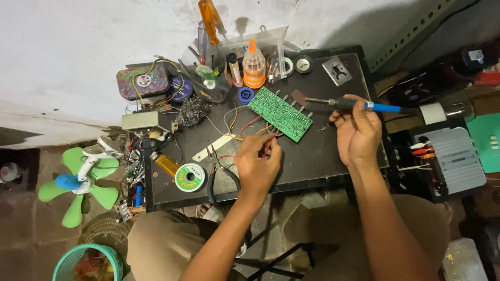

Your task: A person is soldering wires and components onto a green circuit board at a repair bench.

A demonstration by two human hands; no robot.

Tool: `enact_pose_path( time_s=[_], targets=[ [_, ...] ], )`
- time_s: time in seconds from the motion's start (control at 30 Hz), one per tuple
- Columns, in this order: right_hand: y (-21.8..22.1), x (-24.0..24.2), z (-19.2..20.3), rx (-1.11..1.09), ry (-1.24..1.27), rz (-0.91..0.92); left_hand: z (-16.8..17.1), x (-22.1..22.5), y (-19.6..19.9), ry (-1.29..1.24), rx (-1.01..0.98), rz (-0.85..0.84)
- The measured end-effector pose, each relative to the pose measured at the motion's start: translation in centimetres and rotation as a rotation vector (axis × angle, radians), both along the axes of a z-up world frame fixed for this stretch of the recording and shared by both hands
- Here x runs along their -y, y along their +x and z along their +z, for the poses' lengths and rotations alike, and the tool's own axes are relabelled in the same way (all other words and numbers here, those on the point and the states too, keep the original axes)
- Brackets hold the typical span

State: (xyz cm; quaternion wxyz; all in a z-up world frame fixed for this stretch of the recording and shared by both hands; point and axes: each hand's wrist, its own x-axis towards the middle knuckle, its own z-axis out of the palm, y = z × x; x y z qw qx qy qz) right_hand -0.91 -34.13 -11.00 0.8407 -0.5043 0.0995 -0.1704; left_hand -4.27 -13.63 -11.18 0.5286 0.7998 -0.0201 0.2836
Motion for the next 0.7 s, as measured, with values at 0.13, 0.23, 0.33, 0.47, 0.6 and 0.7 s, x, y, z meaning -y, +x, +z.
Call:
enact_pose_path(
  time_s=[0.13,0.23,0.33,0.47,0.6,0.7],
  targets=[
    [0.0,-0.1,-0.1,0.007,0.041,0.002,0.5,0.0,-0.1,-0.098,0.001,0.015],
    [-0.1,-0.1,-0.1,0.018,0.026,0.012,2.2,0.0,-0.7,-0.147,0.033,0.033],
    [-0.6,-0.2,-0.1,0.042,0.031,0.004,4.3,-0.3,-1.2,-0.225,0.033,-0.035],
    [-1.2,0.1,0.4,0.047,0.003,0.019,6.3,-0.8,-1.8,-0.33,0.021,-0.057],
    [-1.6,0.5,0.7,0.042,-0.007,0.021,7.2,-1.3,-2.2,-0.361,0.008,-0.081],
    [-1.6,0.6,0.5,0.026,0.045,-0.019,7.6,-1.6,-2.3,-0.382,0.022,-0.104]
  ],
)
